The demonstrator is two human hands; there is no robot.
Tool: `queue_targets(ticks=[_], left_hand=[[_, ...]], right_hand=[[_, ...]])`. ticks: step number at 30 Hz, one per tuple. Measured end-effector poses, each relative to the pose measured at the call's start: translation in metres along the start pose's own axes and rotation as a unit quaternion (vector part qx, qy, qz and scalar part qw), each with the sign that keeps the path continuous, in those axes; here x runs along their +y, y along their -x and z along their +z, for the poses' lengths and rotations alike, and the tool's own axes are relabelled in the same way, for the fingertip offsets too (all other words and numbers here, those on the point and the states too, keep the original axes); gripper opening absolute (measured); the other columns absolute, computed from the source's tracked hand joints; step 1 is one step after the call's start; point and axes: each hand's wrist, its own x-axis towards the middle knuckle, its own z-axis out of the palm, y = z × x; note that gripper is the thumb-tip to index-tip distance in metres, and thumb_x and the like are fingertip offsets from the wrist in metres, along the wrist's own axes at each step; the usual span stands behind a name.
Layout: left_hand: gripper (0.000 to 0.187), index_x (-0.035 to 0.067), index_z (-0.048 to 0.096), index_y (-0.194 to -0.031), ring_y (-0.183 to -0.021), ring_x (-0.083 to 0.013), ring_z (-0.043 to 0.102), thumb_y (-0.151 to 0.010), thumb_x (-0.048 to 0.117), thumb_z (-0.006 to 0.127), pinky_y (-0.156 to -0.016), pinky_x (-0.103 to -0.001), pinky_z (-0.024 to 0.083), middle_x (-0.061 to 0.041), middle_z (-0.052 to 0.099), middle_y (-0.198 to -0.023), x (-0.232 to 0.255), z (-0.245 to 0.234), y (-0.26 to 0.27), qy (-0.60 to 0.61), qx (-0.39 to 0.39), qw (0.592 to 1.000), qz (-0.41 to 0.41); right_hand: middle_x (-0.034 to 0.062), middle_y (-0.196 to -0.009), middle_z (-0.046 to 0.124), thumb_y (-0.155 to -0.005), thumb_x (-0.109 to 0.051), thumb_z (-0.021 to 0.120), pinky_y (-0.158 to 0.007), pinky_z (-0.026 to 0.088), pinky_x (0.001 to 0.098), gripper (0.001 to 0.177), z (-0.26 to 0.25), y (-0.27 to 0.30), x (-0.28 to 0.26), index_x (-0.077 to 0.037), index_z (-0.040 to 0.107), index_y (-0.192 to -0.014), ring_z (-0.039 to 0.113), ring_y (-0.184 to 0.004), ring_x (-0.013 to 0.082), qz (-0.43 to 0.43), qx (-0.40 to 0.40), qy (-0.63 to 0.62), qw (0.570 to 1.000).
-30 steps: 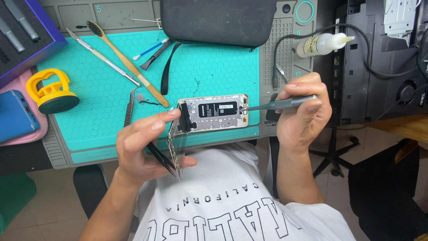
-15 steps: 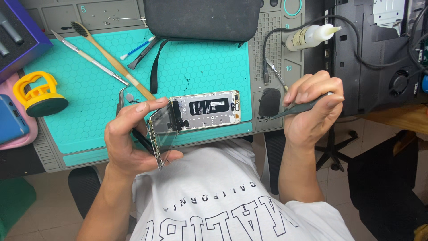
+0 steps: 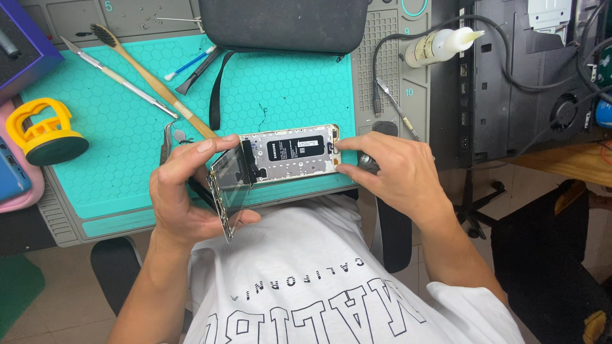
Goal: The person disassembles a white smartphone on a workbench, using tweezers and a screwdriver to remove internal components and screws. They carefully separate the screen from the body and manipulate small parts on a green mat.
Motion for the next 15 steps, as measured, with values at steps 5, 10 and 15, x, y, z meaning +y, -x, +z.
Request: queue_targets(ticks=[5, 10, 15], left_hand=[[0.106, 0.003, 0.048, -0.160, -0.131, -0.0371, 0.082, -0.088, 0.067, 0.093, -0.077, -0.034, 0.058, -0.028, 0.079, -0.145, 0.000, 0.000, -0.002, 0.004, -0.002, 1.000, 0.006], [0.105, 0.003, 0.048, -0.159, -0.125, -0.0344, 0.083, -0.089, 0.068, 0.091, -0.074, -0.033, 0.055, -0.028, 0.080, -0.144, 0.000, -0.001, -0.002, 0.005, -0.009, 1.000, 0.002], [0.107, 0.001, 0.047, -0.161, -0.133, -0.0405, 0.084, -0.088, 0.066, 0.092, -0.096, -0.039, 0.062, -0.029, 0.079, -0.145, 0.000, -0.001, -0.003, 0.008, -0.011, 1.000, 0.006]], right_hand=[[-0.0066, -0.088, 0.069, -0.106, -0.030, 0.096, -0.050, 0.037, 0.0375, 0.020, 0.001, 0.003, 0.003, -0.027, 0.085, -0.122, 0.067, -0.074, 0.0141, -0.032, 0.009, 0.014, 0.999], [-0.0054, -0.077, 0.056, -0.106, -0.032, 0.098, -0.051, 0.035, 0.0363, 0.017, 0.005, 0.010, 0.007, -0.027, 0.086, -0.118, 0.057, -0.065, 0.0140, -0.069, 0.024, 0.033, 0.997], [-0.0047, -0.076, 0.052, -0.107, -0.022, 0.099, -0.047, 0.027, 0.0362, 0.017, 0.010, 0.011, 0.008, -0.025, 0.083, -0.104, 0.052, -0.063, 0.0149, -0.100, 0.056, 0.041, 0.993]])
